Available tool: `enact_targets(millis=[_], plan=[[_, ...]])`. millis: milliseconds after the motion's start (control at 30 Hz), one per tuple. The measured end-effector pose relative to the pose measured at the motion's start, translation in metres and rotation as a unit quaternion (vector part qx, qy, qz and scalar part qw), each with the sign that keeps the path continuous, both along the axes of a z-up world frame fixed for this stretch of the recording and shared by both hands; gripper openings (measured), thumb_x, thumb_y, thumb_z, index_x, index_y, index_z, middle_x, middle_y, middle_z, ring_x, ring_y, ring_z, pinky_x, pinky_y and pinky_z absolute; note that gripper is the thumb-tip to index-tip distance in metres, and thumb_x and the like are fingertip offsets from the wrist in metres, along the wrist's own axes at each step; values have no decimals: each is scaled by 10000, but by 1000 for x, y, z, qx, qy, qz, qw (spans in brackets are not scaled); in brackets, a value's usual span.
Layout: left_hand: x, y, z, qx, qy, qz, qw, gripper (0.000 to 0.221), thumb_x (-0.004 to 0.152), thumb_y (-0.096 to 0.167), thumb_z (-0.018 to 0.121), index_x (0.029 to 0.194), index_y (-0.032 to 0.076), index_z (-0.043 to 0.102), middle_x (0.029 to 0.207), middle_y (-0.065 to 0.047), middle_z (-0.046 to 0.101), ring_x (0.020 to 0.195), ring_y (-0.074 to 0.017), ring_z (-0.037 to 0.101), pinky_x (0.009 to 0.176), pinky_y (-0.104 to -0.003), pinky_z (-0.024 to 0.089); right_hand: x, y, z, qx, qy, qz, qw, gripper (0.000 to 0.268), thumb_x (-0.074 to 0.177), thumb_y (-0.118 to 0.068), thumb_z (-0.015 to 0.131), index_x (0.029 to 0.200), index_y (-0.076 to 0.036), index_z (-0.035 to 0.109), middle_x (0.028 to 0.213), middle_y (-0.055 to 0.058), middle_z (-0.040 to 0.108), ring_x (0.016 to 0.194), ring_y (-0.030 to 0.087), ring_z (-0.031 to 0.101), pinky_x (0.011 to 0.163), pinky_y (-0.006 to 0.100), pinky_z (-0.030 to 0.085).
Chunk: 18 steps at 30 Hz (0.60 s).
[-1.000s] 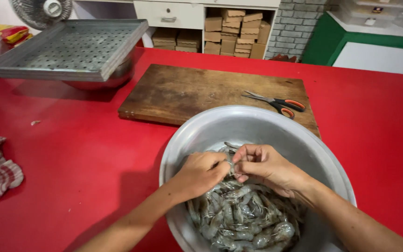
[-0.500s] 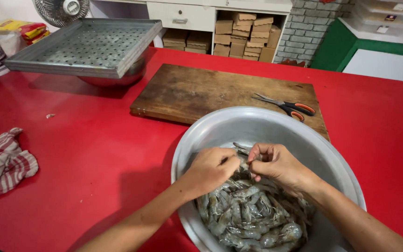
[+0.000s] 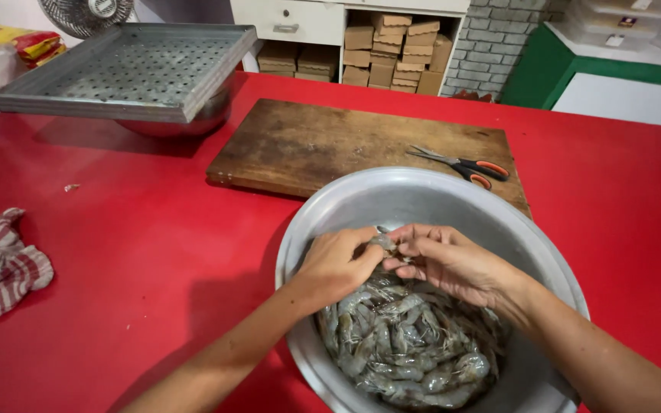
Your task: Peeling and cleaning raw shrimp by hand on a red preparation table
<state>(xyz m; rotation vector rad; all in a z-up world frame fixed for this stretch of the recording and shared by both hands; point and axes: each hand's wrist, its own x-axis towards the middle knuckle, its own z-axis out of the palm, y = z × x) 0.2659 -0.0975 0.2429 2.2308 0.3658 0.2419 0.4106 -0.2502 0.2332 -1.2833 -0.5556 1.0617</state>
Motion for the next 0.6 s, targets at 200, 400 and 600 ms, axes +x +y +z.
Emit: enact_targets(millis=[200, 400, 600], plan=[[4, -4, 6, 47, 6, 1, 999, 343, 923, 402, 493, 962, 153, 726, 921, -161, 755, 1047, -389, 706, 947, -465, 515, 8, 2, -14, 9, 11, -81, 997, 140, 850, 56, 710, 977, 104, 675, 738, 169, 685, 664, 221, 733, 629, 278, 636], [16, -2, -27, 126, -20, -2, 992, 376, 926, 462, 499, 1014, 199, 752, 948, -85, 772, 1072, -344, 720, 1130, -525, 355, 12, 6, -34, 17, -102, -112, 988, 101, 759, 71, 753, 827, 84, 680, 608, 199, 664, 535, 220, 684, 511, 282, 600], [35, 1, -80, 329, -294, 84, 894, 138, 889, 349, 661, 797, 257, 709, 772, 3, 671, 859, -205, 718, 886, -348, 465, 16, 4, -39, 7, -209, -130, 969, 79, 714, 59, 765, 748, 64, 694, 525, 207, 639, 447, 219, 620, 450, 311, 530]])
